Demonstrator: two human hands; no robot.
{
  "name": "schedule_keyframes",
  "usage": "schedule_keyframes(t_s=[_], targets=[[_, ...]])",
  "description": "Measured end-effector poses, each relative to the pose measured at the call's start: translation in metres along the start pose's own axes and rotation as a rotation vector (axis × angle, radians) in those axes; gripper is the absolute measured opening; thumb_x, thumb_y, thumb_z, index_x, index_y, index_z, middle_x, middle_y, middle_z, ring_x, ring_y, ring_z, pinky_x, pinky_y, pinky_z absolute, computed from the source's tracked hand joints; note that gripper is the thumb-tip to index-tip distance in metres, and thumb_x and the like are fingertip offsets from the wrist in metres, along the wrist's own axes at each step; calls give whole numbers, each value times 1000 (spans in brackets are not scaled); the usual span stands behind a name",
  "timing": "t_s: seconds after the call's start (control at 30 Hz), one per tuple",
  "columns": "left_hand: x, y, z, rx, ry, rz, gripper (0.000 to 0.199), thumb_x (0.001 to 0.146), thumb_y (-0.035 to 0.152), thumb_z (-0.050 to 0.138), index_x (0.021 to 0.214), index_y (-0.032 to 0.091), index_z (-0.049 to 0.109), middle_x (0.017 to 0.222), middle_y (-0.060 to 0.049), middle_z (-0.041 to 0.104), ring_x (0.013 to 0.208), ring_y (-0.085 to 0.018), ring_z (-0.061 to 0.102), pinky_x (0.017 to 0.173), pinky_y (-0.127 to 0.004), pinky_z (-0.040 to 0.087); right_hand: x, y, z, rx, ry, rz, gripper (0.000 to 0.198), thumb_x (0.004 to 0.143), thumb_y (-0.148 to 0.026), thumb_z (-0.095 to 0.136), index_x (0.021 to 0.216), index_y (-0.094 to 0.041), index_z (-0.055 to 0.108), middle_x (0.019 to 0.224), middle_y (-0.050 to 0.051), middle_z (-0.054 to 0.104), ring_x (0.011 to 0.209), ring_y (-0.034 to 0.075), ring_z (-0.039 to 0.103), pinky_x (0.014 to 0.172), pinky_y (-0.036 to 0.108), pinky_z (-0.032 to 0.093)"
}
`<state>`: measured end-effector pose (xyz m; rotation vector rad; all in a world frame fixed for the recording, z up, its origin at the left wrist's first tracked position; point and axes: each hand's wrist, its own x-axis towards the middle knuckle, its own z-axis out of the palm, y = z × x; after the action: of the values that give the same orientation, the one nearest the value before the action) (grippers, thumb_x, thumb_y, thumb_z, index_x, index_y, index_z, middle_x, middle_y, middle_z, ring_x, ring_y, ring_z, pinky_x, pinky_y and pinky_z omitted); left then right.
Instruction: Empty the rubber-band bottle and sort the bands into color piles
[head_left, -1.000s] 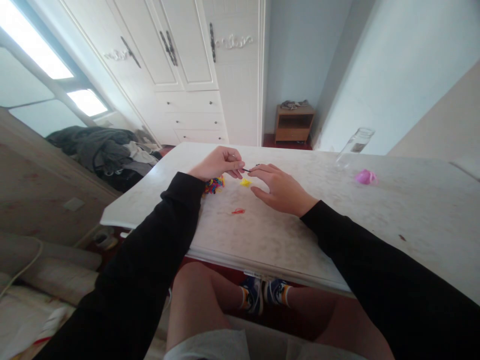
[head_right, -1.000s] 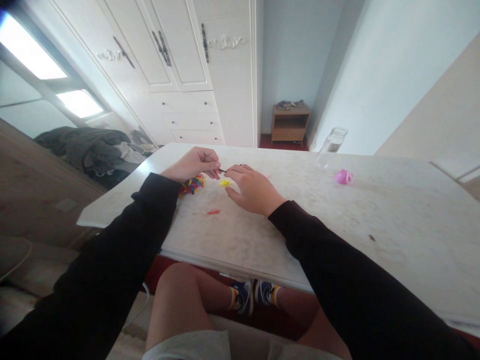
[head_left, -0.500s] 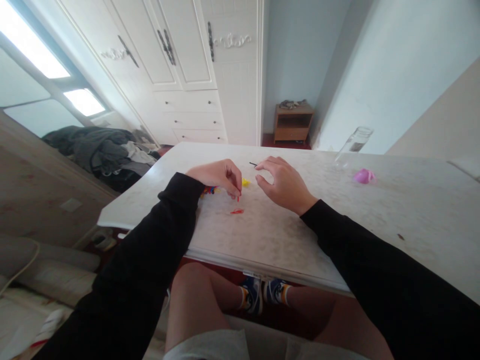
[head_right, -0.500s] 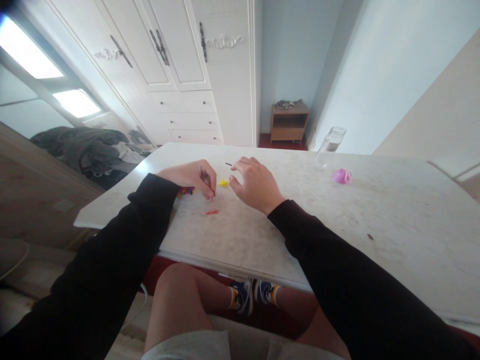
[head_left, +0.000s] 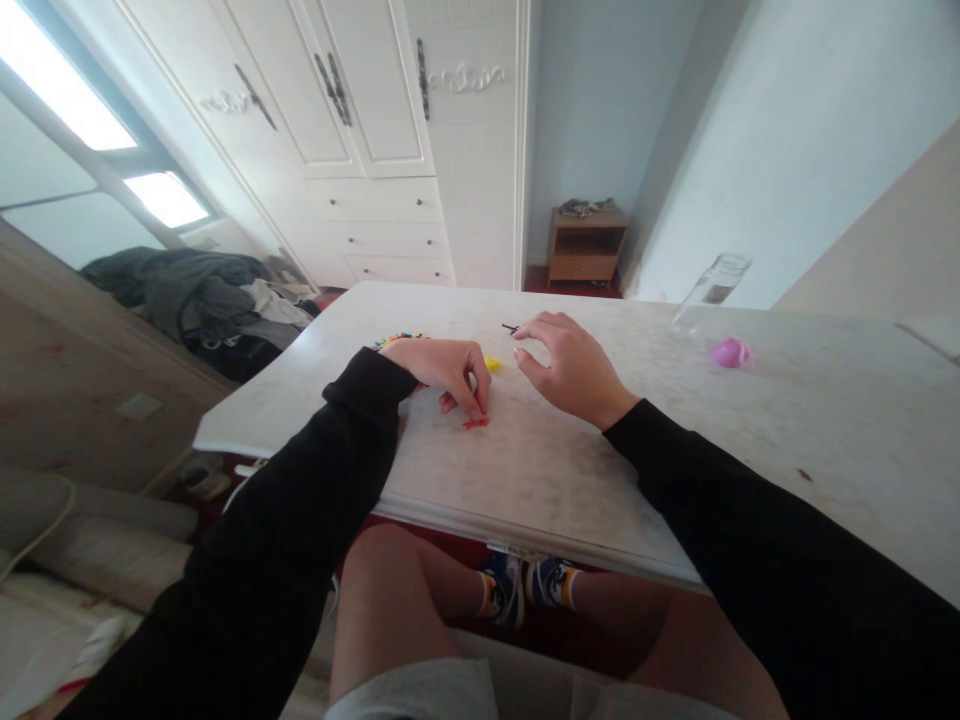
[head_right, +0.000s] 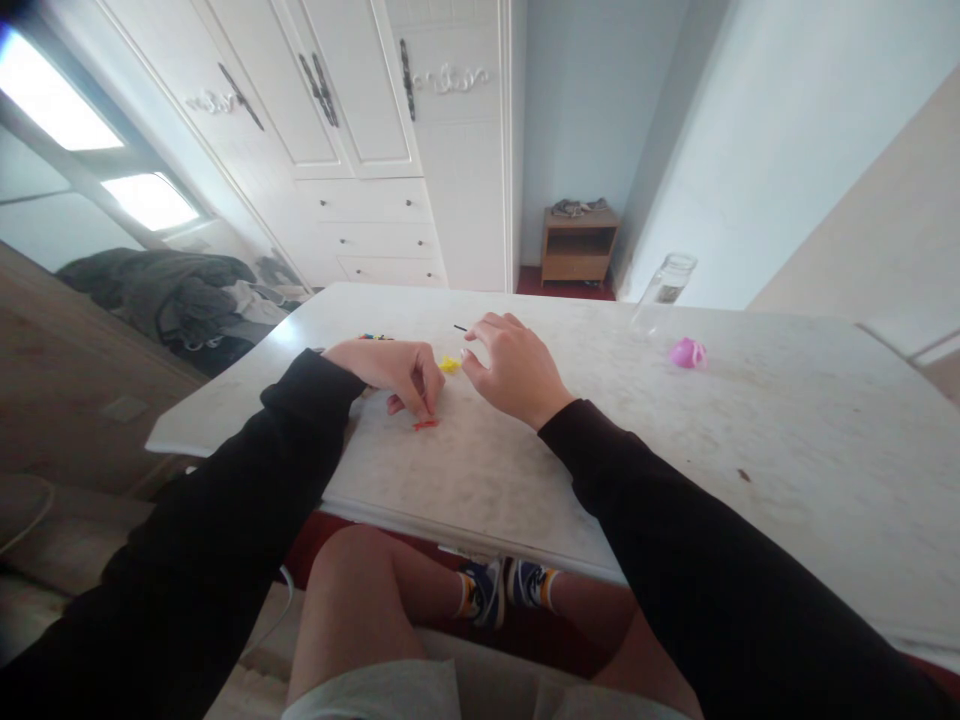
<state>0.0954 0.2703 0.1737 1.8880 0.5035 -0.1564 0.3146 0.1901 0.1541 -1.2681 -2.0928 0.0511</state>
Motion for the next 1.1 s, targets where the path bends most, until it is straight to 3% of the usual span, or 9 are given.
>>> schedule_keyframes(t_s=[0.13, 0.27, 0.5, 0.67, 0.83, 1.1], targets=[[1, -1, -1, 23, 18, 7, 17, 70, 32, 94, 83, 23, 89, 62, -4, 77, 39, -13, 60, 38, -20, 46, 0, 0, 0, 0, 3, -3, 21, 97, -25, 57, 107, -17, 74, 114, 15, 75, 111, 32, 64, 101, 48, 51], [-3, 6, -1, 27, 136, 33, 14, 76, 31, 91, 73, 19, 84, 47, -1, 64, 35, -11, 54, 36, -19, 40, 0, 0, -1, 0, 20, 1, 21, 97, -25, 57, 106, -18, 74, 114, 14, 76, 111, 32, 65, 101, 48, 51], [0, 6, -2, -12, 641, 105, 27, 79, 31, 87, 66, 16, 68, 46, 2, 57, 33, -8, 48, 35, -19, 31, 1, 0, -4, -40, 28, 53, 22, 97, -26, 56, 106, -16, 74, 114, 16, 76, 111, 34, 65, 101, 51, 52], [10, -7, -9, 81, 945, 149, 30, 81, 33, 84, 67, 17, 63, 47, 3, 55, 34, -7, 46, 37, -22, 30, 3, 21, 3, -95, -45, 127, 26, 97, -27, 56, 111, -15, 74, 120, 17, 75, 117, 35, 65, 104, 51, 51], [12, -10, -11, 155, 1025, 127, 30, 83, 36, 81, 69, 18, 62, 50, 3, 56, 35, -7, 46, 41, -24, 32, 8, 36, 8, -120, -148, 187, 33, 98, -32, 54, 119, -15, 73, 130, 18, 74, 124, 36, 62, 105, 53, 51], [14, -18, -18, 266, 1128, 88, 20, 82, 28, 71, 67, 16, 64, 52, 3, 54, 43, -9, 45, 48, -24, 32, 12, 35, 12, -168, -281, 189, 49, 103, -40, 44, 141, -16, 65, 155, 17, 62, 141, 38, 51, 113, 59, 42]])
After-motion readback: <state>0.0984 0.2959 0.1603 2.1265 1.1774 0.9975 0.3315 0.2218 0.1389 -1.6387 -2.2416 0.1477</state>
